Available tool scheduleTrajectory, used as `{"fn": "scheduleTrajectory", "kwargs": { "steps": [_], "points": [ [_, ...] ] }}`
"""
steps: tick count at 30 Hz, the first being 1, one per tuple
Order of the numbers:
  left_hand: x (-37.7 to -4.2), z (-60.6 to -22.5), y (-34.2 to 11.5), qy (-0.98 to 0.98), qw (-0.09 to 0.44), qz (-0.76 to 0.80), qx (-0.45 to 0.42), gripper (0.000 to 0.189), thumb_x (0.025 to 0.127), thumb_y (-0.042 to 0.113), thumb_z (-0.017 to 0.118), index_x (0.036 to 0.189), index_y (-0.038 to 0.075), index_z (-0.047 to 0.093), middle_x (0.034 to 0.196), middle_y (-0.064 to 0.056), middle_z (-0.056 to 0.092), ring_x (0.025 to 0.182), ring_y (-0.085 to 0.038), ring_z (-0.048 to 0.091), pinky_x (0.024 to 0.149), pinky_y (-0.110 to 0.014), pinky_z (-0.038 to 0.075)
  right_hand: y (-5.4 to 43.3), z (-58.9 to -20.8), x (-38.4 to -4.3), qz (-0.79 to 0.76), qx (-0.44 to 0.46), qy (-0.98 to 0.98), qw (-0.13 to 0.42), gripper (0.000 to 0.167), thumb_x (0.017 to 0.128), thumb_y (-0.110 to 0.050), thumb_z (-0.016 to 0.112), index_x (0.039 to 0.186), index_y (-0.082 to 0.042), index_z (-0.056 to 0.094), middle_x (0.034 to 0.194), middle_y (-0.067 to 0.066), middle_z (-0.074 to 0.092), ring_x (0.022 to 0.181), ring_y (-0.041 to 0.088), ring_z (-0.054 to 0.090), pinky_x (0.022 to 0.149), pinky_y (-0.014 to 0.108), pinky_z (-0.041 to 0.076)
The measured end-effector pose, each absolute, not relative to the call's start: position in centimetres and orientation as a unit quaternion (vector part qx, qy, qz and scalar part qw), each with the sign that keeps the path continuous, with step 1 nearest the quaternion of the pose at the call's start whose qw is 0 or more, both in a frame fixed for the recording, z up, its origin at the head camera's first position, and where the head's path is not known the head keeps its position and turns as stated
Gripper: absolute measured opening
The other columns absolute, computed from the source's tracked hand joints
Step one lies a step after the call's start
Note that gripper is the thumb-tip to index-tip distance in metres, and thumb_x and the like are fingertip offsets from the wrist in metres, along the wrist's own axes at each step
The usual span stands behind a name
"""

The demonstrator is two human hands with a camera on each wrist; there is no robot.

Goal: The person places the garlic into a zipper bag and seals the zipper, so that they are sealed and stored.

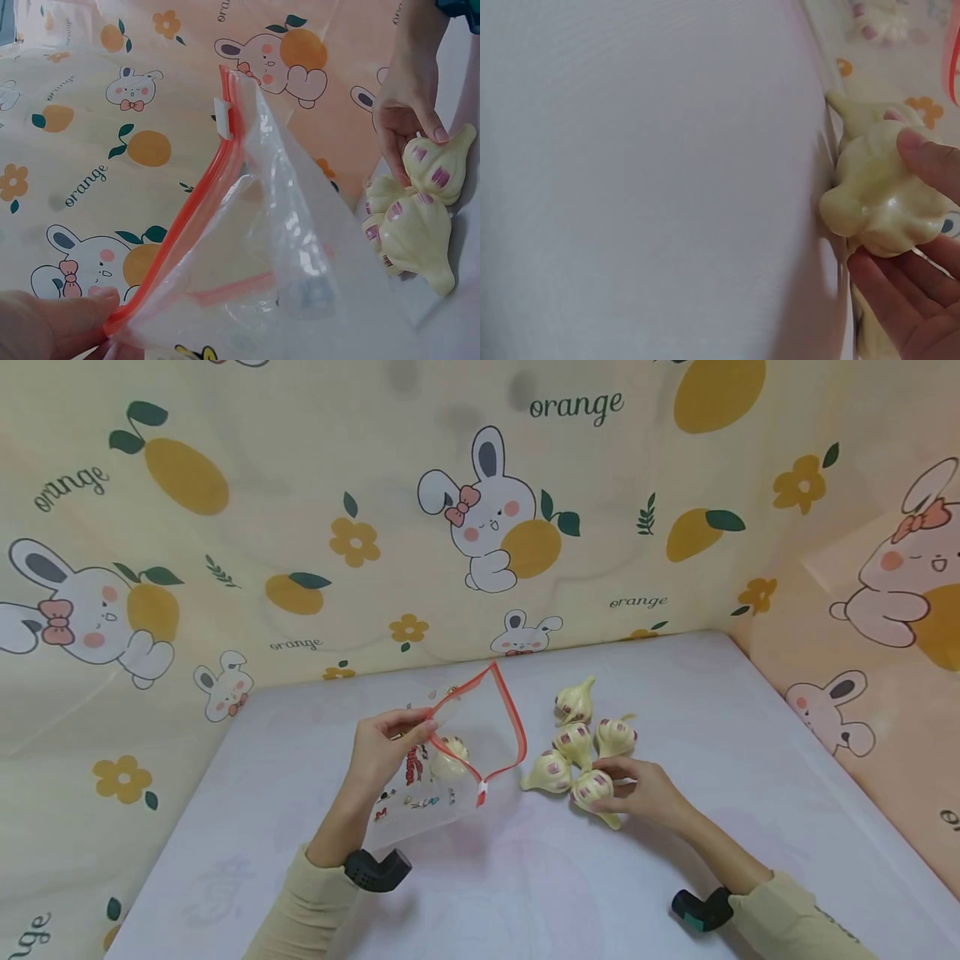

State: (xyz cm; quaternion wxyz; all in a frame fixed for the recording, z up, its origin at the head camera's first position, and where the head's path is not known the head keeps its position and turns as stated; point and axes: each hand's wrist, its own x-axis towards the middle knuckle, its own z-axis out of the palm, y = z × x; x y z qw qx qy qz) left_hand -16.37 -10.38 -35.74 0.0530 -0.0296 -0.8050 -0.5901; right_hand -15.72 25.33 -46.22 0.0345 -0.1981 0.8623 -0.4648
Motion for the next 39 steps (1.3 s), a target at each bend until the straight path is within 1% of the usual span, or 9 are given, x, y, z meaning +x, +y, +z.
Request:
{"fn": "scheduleTrajectory", "kwargs": {
  "steps": [13,15,17,20,22,28,30,35,39],
  "points": [
    [-16.4,-36.1,-10.6,-0.795,0.047,-0.603,-0.044,0.023,0.084,0.01,0.073,0.105,0.001,0.073,0.1,-0.02,0.073,0.079,-0.009,0.065,0.068,-0.011,0.051,25.4,-45.0,-15.4,-0.448,-0.196,0.872,0.012,0.053,0.07,-0.008,0.084,0.116,0.007,0.063,0.108,0.024,0.068,0.092,-0.021,0.05,0.073,0.02,0.057],
    [-16.2,-36.1,-10.7,-0.796,0.048,-0.602,-0.041,0.023,0.084,0.01,0.073,0.105,0.002,0.073,0.1,-0.02,0.074,0.079,-0.01,0.065,0.068,-0.011,0.051,25.4,-44.7,-15.5,-0.449,-0.2,0.871,0.008,0.053,0.07,-0.008,0.084,0.115,0.008,0.063,0.105,0.014,0.07,0.093,-0.021,0.051,0.073,0.021,0.057],
    [-16.2,-36.2,-10.7,-0.797,0.051,-0.601,-0.041,0.024,0.084,0.01,0.074,0.106,0.001,0.073,0.1,-0.02,0.074,0.08,-0.011,0.066,0.068,-0.011,0.051,25.5,-44.4,-15.5,-0.448,-0.204,0.87,0.003,0.052,0.07,-0.008,0.084,0.115,0.007,0.064,0.104,-0.004,0.07,0.093,-0.021,0.052,0.073,0.02,0.057],
    [-16.3,-36.4,-10.9,-0.798,0.053,-0.598,-0.043,0.025,0.084,0.011,0.074,0.106,0.001,0.073,0.1,-0.02,0.074,0.08,-0.013,0.067,0.068,-0.011,0.051,25.5,-43.8,-15.7,-0.449,-0.204,0.87,-0.001,0.051,0.071,-0.009,0.084,0.115,0.008,0.064,0.103,-0.029,0.06,0.093,-0.021,0.052,0.073,0.018,0.056],
    [-16.4,-36.6,-10.9,-0.799,0.055,-0.596,-0.045,0.025,0.084,0.011,0.074,0.106,0.0,0.072,0.1,-0.02,0.073,0.08,-0.013,0.067,0.067,-0.01,0.05,25.5,-43.4,-15.9,-0.449,-0.207,0.869,-0.003,0.051,0.071,-0.008,0.083,0.115,0.008,0.063,0.103,-0.034,0.055,0.093,-0.021,0.052,0.073,0.017,0.056],
    [-16.7,-36.7,-11.2,-0.806,0.056,-0.587,-0.051,0.026,0.083,0.01,0.074,0.106,-0.001,0.072,0.101,-0.019,0.073,0.079,-0.012,0.066,0.066,-0.01,0.05,24.8,-42.3,-16.4,-0.444,-0.213,0.87,-0.006,0.052,0.072,-0.01,0.083,0.117,0.007,0.063,0.105,-0.028,0.057,0.092,-0.019,0.053,0.074,0.02,0.057],
    [-16.8,-36.7,-11.3,-0.806,0.057,-0.586,-0.054,0.025,0.083,0.01,0.074,0.106,-0.001,0.072,0.101,-0.019,0.073,0.079,-0.013,0.065,0.065,-0.01,0.05,24.5,-41.9,-16.5,-0.441,-0.214,0.872,-0.005,0.052,0.073,-0.01,0.082,0.118,0.007,0.063,0.108,-0.018,0.063,0.092,-0.02,0.053,0.075,0.021,0.057],
    [-16.9,-36.4,-11.4,-0.804,0.061,-0.588,-0.059,0.024,0.083,0.009,0.074,0.105,0.0,0.073,0.1,-0.02,0.073,0.079,-0.013,0.066,0.065,-0.011,0.05,23.8,-41.2,-17.2,-0.443,-0.218,0.87,-0.001,0.053,0.073,-0.008,0.082,0.12,0.008,0.062,0.116,0.022,0.064,0.093,-0.02,0.052,0.076,0.019,0.057],
    [-17.0,-36.5,-11.4,-0.802,0.066,-0.59,-0.066,0.024,0.083,0.009,0.074,0.105,0.0,0.073,0.1,-0.02,0.073,0.08,-0.014,0.067,0.066,-0.011,0.051,23.4,-40.7,-17.8,-0.443,-0.218,0.87,0.011,0.055,0.074,-0.011,0.082,0.121,0.007,0.06,0.116,0.024,0.063,0.094,-0.021,0.051,0.078,0.019,0.057]
  ]
}}
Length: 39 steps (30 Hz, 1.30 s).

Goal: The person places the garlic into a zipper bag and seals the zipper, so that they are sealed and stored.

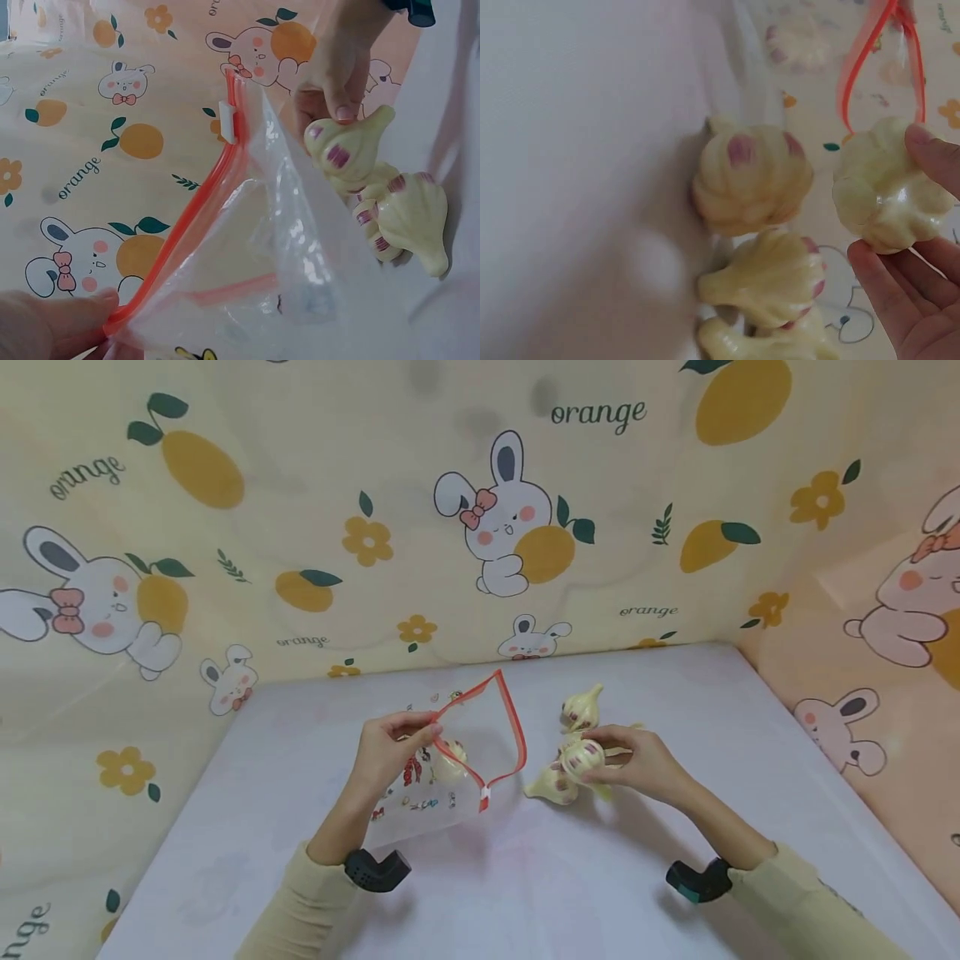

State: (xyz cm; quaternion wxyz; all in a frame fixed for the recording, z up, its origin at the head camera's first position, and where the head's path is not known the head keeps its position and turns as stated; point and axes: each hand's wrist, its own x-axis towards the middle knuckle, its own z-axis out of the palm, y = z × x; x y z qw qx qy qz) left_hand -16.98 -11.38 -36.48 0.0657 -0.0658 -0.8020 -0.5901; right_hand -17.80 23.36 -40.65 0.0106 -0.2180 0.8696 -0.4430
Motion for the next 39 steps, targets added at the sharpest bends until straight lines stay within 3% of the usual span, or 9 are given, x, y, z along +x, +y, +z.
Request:
{"fn": "scheduleTrajectory", "kwargs": {
  "steps": [5,10,12,14,19,21,39],
  "points": [
    [-17.0,-36.6,-11.1,-0.798,0.064,-0.596,-0.069,0.024,0.083,0.009,0.074,0.105,0.0,0.073,0.099,-0.021,0.073,0.08,-0.016,0.067,0.066,-0.012,0.051,22.9,-40.0,-18.2,-0.455,-0.217,0.863,0.021,0.053,0.076,-0.01,0.08,0.122,0.007,0.06,0.116,0.015,0.066,0.094,-0.019,0.053,0.078,0.018,0.057],
    [-17.0,-36.6,-11.0,-0.797,0.06,-0.597,-0.064,0.024,0.083,0.009,0.074,0.105,0.0,0.073,0.099,-0.021,0.073,0.079,-0.014,0.067,0.065,-0.012,0.05,22.2,-39.6,-18.6,-0.484,-0.215,0.848,0.028,0.052,0.077,-0.009,0.08,0.122,0.007,0.059,0.105,-0.026,0.059,0.093,-0.015,0.057,0.077,0.014,0.055],
    [-17.0,-36.6,-11.0,-0.798,0.06,-0.596,-0.064,0.024,0.083,0.01,0.074,0.105,0.0,0.073,0.099,-0.02,0.073,0.079,-0.013,0.067,0.065,-0.011,0.05,21.9,-39.5,-18.8,-0.49,-0.216,0.844,0.03,0.053,0.077,-0.009,0.08,0.123,0.007,0.059,0.105,-0.031,0.057,0.093,-0.014,0.058,0.077,0.014,0.055],
    [-17.0,-36.6,-11.1,-0.799,0.061,-0.594,-0.064,0.024,0.083,0.01,0.074,0.106,0.0,0.073,0.1,-0.02,0.073,0.079,-0.012,0.067,0.066,-0.012,0.05,21.7,-39.3,-18.9,-0.489,-0.217,0.845,0.029,0.054,0.076,-0.009,0.08,0.123,0.007,0.059,0.107,-0.026,0.058,0.093,-0.013,0.058,0.078,0.014,0.055],
    [-17.1,-36.5,-11.1,-0.802,0.065,-0.59,-0.065,0.024,0.084,0.011,0.073,0.106,0.001,0.073,0.1,-0.019,0.073,0.08,-0.012,0.067,0.069,-0.014,0.054,21.2,-38.8,-19.3,-0.471,-0.224,0.853,0.016,0.054,0.076,-0.01,0.081,0.123,0.005,0.06,0.114,0.011,0.066,0.094,-0.015,0.055,0.078,0.013,0.055],
    [-17.1,-36.5,-11.2,-0.803,0.064,-0.589,-0.064,0.024,0.084,0.011,0.073,0.106,0.001,0.073,0.1,-0.019,0.073,0.08,-0.012,0.067,0.071,-0.016,0.056,20.9,-38.7,-19.5,-0.465,-0.226,0.856,0.014,0.053,0.076,-0.011,0.081,0.123,0.004,0.06,0.117,0.02,0.064,0.095,-0.016,0.054,0.078,0.013,0.054],
    [-16.9,-36.5,-11.2,-0.803,0.064,-0.59,-0.054,0.023,0.085,0.012,0.072,0.106,0.001,0.073,0.099,-0.019,0.073,0.078,-0.009,0.064,0.067,-0.013,0.052,18.6,-37.4,-20.3,-0.475,-0.252,0.843,0.024,0.054,0.077,-0.01,0.08,0.124,0.003,0.059,0.122,0.023,0.063,0.096,-0.013,0.055,0.082,0.012,0.053]
  ]
}}
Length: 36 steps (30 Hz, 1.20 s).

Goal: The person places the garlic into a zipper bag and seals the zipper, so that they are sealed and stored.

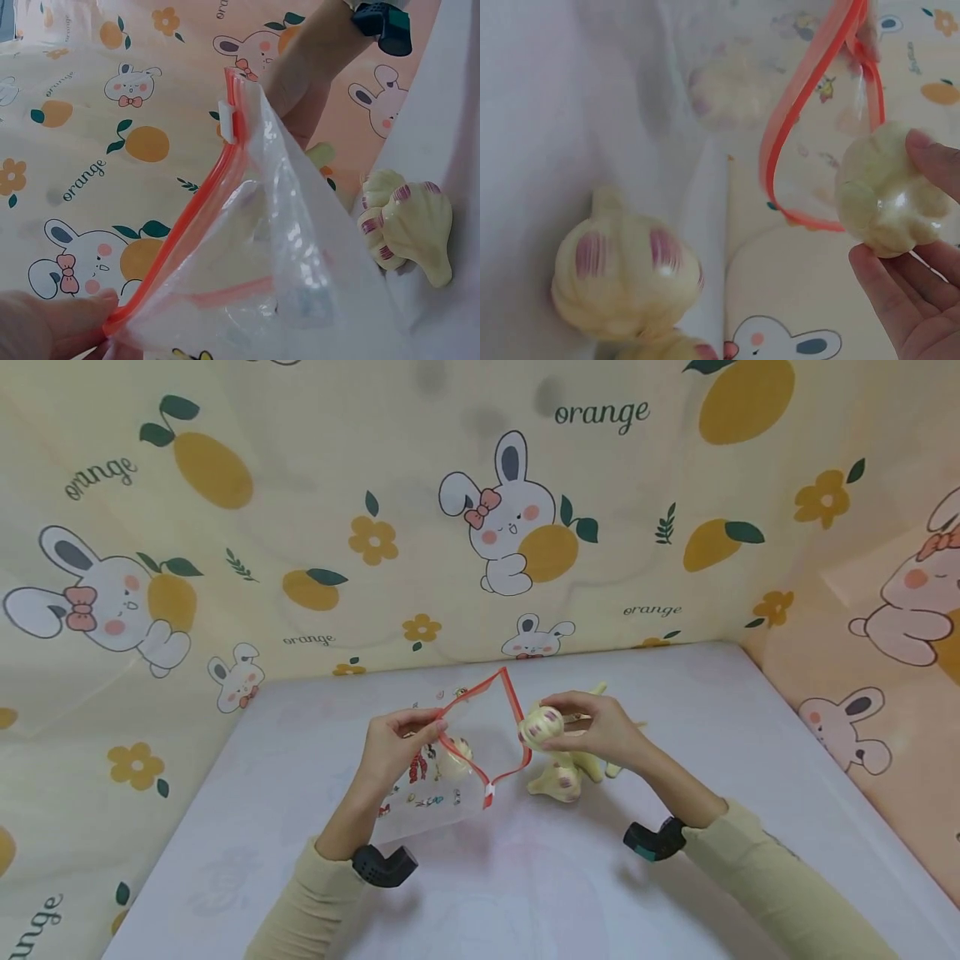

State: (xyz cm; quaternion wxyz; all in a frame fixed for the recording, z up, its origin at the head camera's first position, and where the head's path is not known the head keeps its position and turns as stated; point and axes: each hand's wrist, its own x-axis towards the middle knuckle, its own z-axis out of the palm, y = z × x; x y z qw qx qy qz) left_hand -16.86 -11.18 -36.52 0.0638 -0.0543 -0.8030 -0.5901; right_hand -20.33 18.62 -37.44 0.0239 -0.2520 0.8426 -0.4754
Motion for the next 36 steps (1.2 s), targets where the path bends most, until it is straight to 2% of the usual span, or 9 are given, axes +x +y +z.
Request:
{"fn": "scheduleTrajectory", "kwargs": {
  "steps": [3,11,18,27,36],
  "points": [
    [-16.9,-36.5,-11.1,-0.804,0.064,-0.589,-0.058,0.024,0.085,0.012,0.072,0.106,0.0,0.073,0.099,-0.02,0.073,0.078,-0.009,0.064,0.066,-0.012,0.05,18.3,-37.5,-20.4,-0.485,-0.253,0.837,0.025,0.053,0.076,-0.008,0.08,0.124,0.003,0.06,0.124,0.024,0.063,0.096,-0.012,0.056,0.082,0.013,0.053],
    [-17.1,-36.3,-10.9,-0.799,0.055,-0.596,-0.051,0.023,0.085,0.011,0.072,0.105,-0.001,0.073,0.097,-0.02,0.074,0.075,-0.005,0.064,0.069,-0.022,0.055,17.3,-37.5,-20.5,-0.51,-0.264,0.818,0.016,0.054,0.074,-0.006,0.081,0.122,0.004,0.061,0.121,0.024,0.064,0.097,-0.01,0.058,0.082,0.013,0.054],
    [-16.9,-35.5,-10.8,-0.797,0.061,-0.599,-0.052,0.022,0.085,0.011,0.073,0.104,0.001,0.073,0.097,-0.021,0.074,0.073,-0.004,0.063,0.065,-0.014,0.05,16.1,-37.1,-20.8,-0.506,-0.266,0.82,0.026,0.055,0.074,-0.01,0.082,0.124,0.0,0.06,0.123,0.02,0.064,0.1,-0.011,0.056,0.083,0.014,0.054],
    [-16.9,-35.1,-11.0,-0.801,0.07,-0.591,-0.056,0.023,0.084,0.011,0.073,0.105,0.001,0.073,0.099,-0.02,0.073,0.077,-0.012,0.068,0.067,-0.014,0.052,14.7,-36.8,-21.1,-0.514,-0.276,0.812,0.028,0.057,0.074,-0.008,0.082,0.126,-0.001,0.059,0.126,0.019,0.064,0.101,-0.01,0.057,0.086,0.014,0.053],
    [-16.9,-34.9,-10.8,-0.804,0.071,-0.588,-0.059,0.025,0.084,0.011,0.073,0.106,-0.002,0.072,0.099,-0.021,0.073,0.074,-0.005,0.063,0.065,-0.013,0.05,14.0,-36.2,-21.3,-0.517,-0.28,0.809,0.011,0.057,0.073,-0.003,0.081,0.125,0.002,0.059,0.125,0.022,0.063,0.099,-0.011,0.056,0.085,0.016,0.054]
  ]
}}
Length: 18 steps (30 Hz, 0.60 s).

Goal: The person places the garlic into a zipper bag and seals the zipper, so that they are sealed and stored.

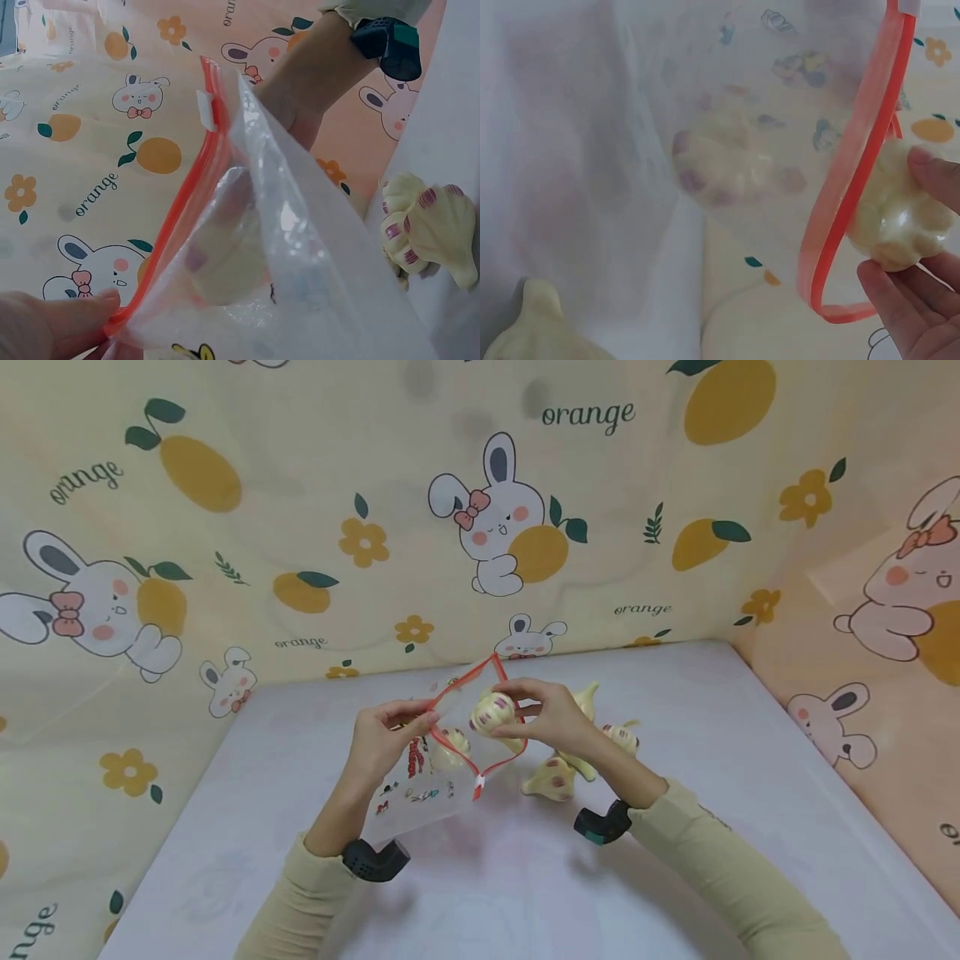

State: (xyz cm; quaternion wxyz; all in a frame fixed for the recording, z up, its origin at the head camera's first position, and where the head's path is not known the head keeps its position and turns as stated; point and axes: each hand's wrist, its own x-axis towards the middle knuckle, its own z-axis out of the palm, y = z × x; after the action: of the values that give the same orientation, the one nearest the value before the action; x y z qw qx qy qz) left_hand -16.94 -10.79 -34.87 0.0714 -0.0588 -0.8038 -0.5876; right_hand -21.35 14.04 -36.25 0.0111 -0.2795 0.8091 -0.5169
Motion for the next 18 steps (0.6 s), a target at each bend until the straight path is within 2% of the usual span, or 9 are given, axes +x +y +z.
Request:
{"fn": "scheduleTrajectory", "kwargs": {
  "steps": [14,18],
  "points": [
    [-16.88,-34.46,-10.89,-0.8,0.08,-0.59,-0.071,0.027,0.084,0.01,0.073,0.107,-0.004,0.071,0.101,-0.023,0.072,0.073,-0.003,0.061,0.066,-0.013,0.051,13.33,-36.37,-21.22,-0.511,-0.277,0.813,0.019,0.059,0.073,-0.008,0.083,0.126,-0.002,0.06,0.127,0.018,0.064,0.1,-0.008,0.057,0.087,0.023,0.056],
    [-16.94,-34.02,-10.86,-0.798,0.086,-0.591,-0.077,0.027,0.084,0.01,0.074,0.107,-0.004,0.072,0.102,-0.023,0.072,0.073,-0.003,0.061,0.066,-0.012,0.051,13.3,-36.21,-21.11,-0.511,-0.273,0.815,0.022,0.059,0.073,-0.009,0.083,0.127,-0.003,0.06,0.128,0.017,0.064,0.106,0.006,0.062,0.089,0.027,0.056]
  ]
}}
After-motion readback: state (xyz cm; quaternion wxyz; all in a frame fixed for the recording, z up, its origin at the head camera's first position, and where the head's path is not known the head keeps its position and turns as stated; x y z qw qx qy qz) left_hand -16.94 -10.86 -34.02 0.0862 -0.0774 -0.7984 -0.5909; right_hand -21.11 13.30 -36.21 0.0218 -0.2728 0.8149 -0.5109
